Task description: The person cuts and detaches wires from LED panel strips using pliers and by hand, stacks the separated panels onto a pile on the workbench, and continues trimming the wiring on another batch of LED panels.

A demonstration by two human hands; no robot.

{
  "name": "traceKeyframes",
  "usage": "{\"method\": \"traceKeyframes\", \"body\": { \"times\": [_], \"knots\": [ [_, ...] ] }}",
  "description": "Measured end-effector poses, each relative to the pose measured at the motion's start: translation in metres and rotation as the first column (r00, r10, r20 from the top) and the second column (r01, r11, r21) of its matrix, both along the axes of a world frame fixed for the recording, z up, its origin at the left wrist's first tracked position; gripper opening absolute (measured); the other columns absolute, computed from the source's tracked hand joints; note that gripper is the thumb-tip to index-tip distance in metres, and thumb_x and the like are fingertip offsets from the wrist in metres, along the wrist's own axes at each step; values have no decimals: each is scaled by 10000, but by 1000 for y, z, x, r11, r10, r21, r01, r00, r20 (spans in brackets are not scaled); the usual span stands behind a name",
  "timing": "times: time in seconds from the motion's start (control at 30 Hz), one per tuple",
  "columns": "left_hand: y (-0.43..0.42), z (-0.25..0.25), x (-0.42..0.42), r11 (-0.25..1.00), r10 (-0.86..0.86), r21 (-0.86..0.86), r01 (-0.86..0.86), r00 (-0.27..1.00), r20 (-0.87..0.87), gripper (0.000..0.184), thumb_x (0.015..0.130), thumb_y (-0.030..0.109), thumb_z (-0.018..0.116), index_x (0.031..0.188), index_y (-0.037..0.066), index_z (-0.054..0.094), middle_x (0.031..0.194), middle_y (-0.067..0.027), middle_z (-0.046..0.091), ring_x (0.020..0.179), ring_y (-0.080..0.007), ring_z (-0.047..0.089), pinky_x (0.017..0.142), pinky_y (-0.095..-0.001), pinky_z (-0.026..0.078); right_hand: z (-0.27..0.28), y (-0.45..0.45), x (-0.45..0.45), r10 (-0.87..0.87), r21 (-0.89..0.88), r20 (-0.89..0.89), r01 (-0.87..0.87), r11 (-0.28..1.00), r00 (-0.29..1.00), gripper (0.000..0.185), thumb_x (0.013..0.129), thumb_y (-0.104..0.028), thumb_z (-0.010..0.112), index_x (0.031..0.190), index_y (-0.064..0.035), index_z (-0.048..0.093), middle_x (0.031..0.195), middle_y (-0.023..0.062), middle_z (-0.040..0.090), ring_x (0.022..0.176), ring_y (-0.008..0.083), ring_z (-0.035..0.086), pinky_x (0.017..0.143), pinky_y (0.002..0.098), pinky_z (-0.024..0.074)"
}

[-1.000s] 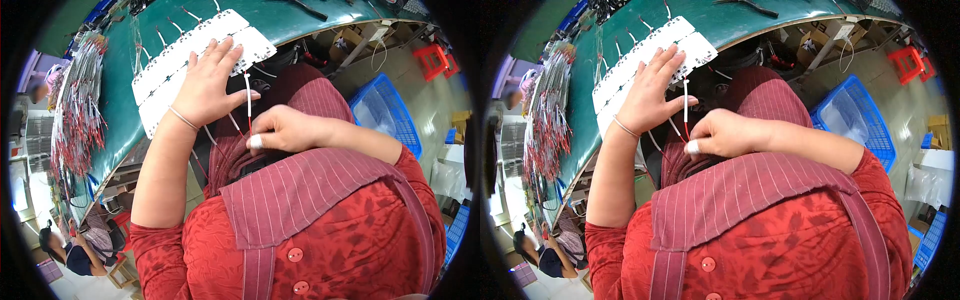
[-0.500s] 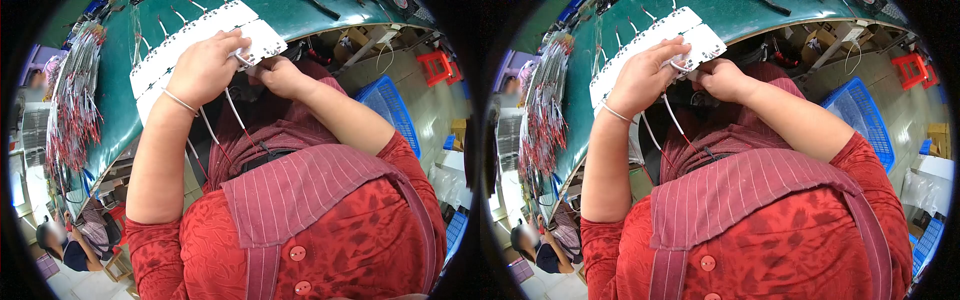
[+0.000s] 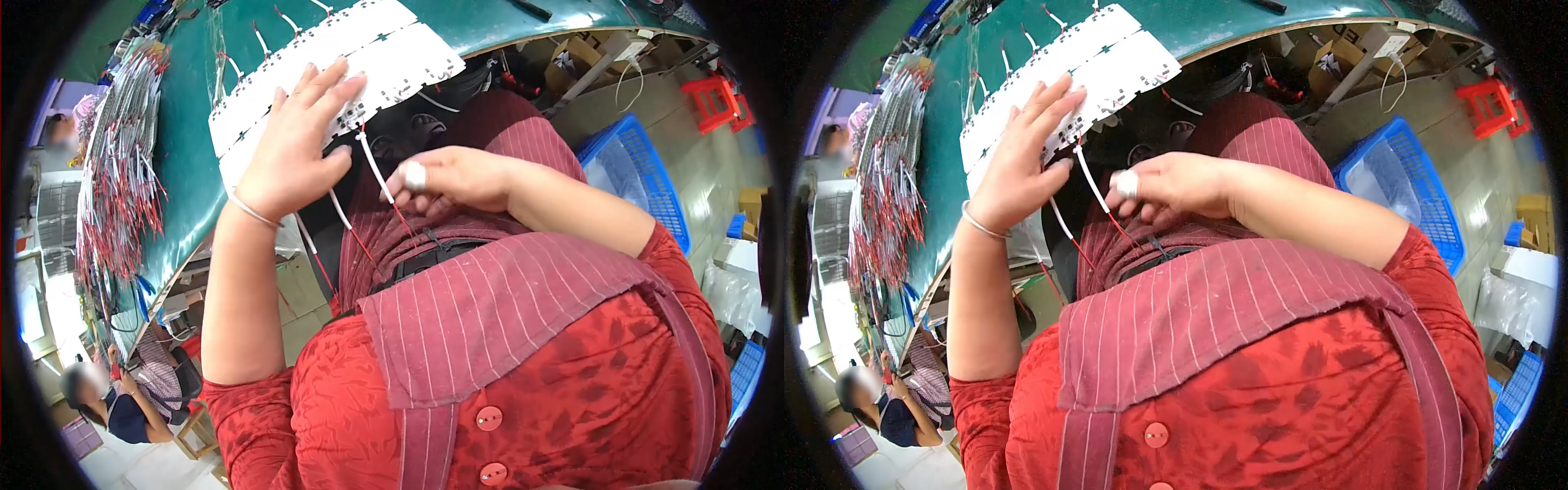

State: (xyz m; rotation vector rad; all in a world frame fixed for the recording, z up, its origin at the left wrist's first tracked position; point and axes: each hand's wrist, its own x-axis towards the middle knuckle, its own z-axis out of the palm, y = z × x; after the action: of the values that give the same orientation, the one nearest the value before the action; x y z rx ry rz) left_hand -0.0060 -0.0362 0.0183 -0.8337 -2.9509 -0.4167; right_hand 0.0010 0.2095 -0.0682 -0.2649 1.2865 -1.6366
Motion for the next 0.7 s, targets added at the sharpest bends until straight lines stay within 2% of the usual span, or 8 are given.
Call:
{"method": "traceKeyframes", "body": {
  "times": [0.1,0.2,0.33,0.4,0.43,0.47,0.53,0.7],
  "knots": [
    [11,-10,-1,999,0,-34,-2,998,-63,741,820,206,734,1510,166,469,1631,-142,352,1530,-422,246,1219,-625,167,27,-2,15,193,-38,-366,-222,974,910,252,1010,-231,647,1027,-2,748,984,62,745,948,155,681,891,330,537],
    [33,-16,-8,999,-7,-34,2,992,-130,753,858,380,774,1512,169,466,1635,-134,346,1525,-434,245,1210,-627,190,31,0,16,208,-36,-473,-255,966,856,244,993,-229,644,992,-19,770,913,85,766,871,142,698,844,324,553],
    [45,-13,-20,997,-14,-71,4,990,-141,583,996,378,619,1518,169,467,1629,-149,354,1516,-430,272,1198,-634,208,23,0,-10,18,200,-543,108,974,840,310,1003,-307,630,932,-31,751,837,69,750,763,149,682,743,322,552],
    [46,-4,-26,1000,6,-10,-6,1000,-4,505,1029,352,572,1491,159,506,1597,-158,408,1504,-408,315,1193,-626,224,19,0,-34,-43,248,-611,243,938,790,318,1001,-331,631,970,-38,750,819,54,740,744,145,675,726,323,546],
    [48,-3,-25,999,34,42,-32,998,-46,422,1034,294,573,1428,144,587,1535,-162,497,1468,-382,396,1190,-535,300,20,-1,-40,-102,233,-608,300,925,787,316,1000,-319,631,943,-29,741,814,57,727,752,151,655,735,325,533],
    [48,-3,-27,999,34,42,-32,998,-44,422,1034,294,573,1428,144,587,1535,-162,497,1468,-382,396,1190,-535,300,22,-3,-44,-162,218,-603,357,908,781,316,999,-308,631,916,-20,732,809,60,714,760,157,635,744,327,519],
    [48,-4,-34,980,63,185,-68,997,33,373,1021,247,597,1373,135,643,1488,-169,548,1434,-370,452,1167,-426,367,14,-5,-55,-172,196,-675,398,896,718,262,992,-241,608,909,-23,729,824,68,713,780,174,635,771,340,515],
    [44,-2,-40,983,35,181,-40,999,33,368,994,199,633,1354,127,659,1471,-181,561,1417,-362,476,1153,-379,389,12,-9,-60,-82,244,-718,360,901,691,228,972,-179,563,888,-25,709,836,74,710,797,188,639,786,345,511]
  ]
}}
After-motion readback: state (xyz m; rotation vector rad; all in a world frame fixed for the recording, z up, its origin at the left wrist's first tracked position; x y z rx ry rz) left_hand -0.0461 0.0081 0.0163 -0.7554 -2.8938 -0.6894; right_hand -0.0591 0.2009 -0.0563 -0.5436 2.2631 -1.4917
